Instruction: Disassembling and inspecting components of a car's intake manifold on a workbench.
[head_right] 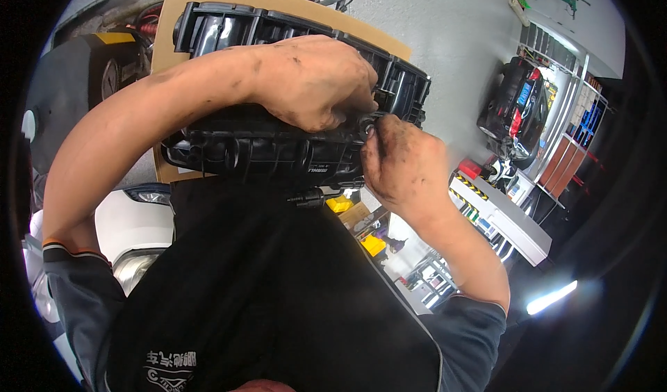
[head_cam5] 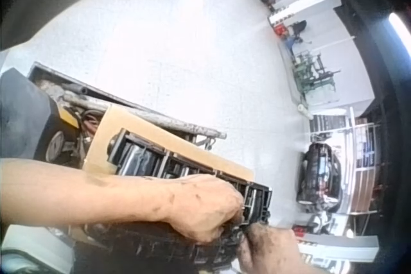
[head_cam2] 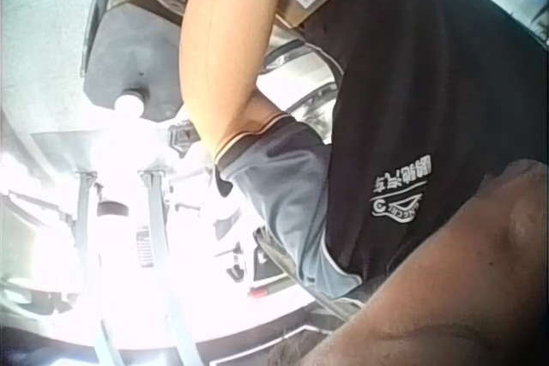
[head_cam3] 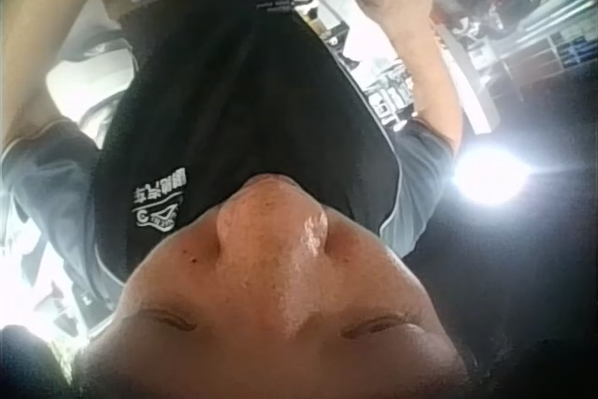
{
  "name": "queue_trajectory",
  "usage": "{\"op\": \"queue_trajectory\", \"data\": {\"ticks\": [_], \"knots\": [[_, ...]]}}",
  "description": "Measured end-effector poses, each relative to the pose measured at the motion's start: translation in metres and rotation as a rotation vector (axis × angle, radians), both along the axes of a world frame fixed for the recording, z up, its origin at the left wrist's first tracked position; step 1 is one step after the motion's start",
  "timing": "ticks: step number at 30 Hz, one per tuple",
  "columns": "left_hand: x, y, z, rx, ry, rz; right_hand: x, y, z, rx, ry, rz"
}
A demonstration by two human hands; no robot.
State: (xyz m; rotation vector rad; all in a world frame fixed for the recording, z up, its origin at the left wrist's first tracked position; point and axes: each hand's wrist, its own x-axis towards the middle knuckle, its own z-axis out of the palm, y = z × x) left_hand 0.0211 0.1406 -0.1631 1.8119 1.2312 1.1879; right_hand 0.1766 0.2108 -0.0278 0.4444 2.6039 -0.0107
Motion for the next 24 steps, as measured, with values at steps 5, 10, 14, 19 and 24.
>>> {"op": "queue_trajectory", "data": {"ticks": [5,10,14,19,24], "knots": [[-0.007,-0.001,0.009,-0.041,0.059,-0.076,0.003,-0.007,-0.006,0.048,0.066,-0.060],[-0.004,-0.001,0.000,0.024,0.024,-0.047,0.014,-0.006,-0.006,-0.002,0.158,-0.192],[-0.009,-0.005,0.011,-0.038,0.078,-0.076,0.045,0.026,-0.007,-0.099,0.465,-0.257],[-0.011,-0.051,0.045,-0.145,0.299,0.155,0.100,0.049,-0.018,-0.138,0.525,-0.290],[-0.012,-0.121,0.057,-0.276,0.455,0.459,0.115,0.043,-0.044,-0.260,0.617,-0.318]]}}
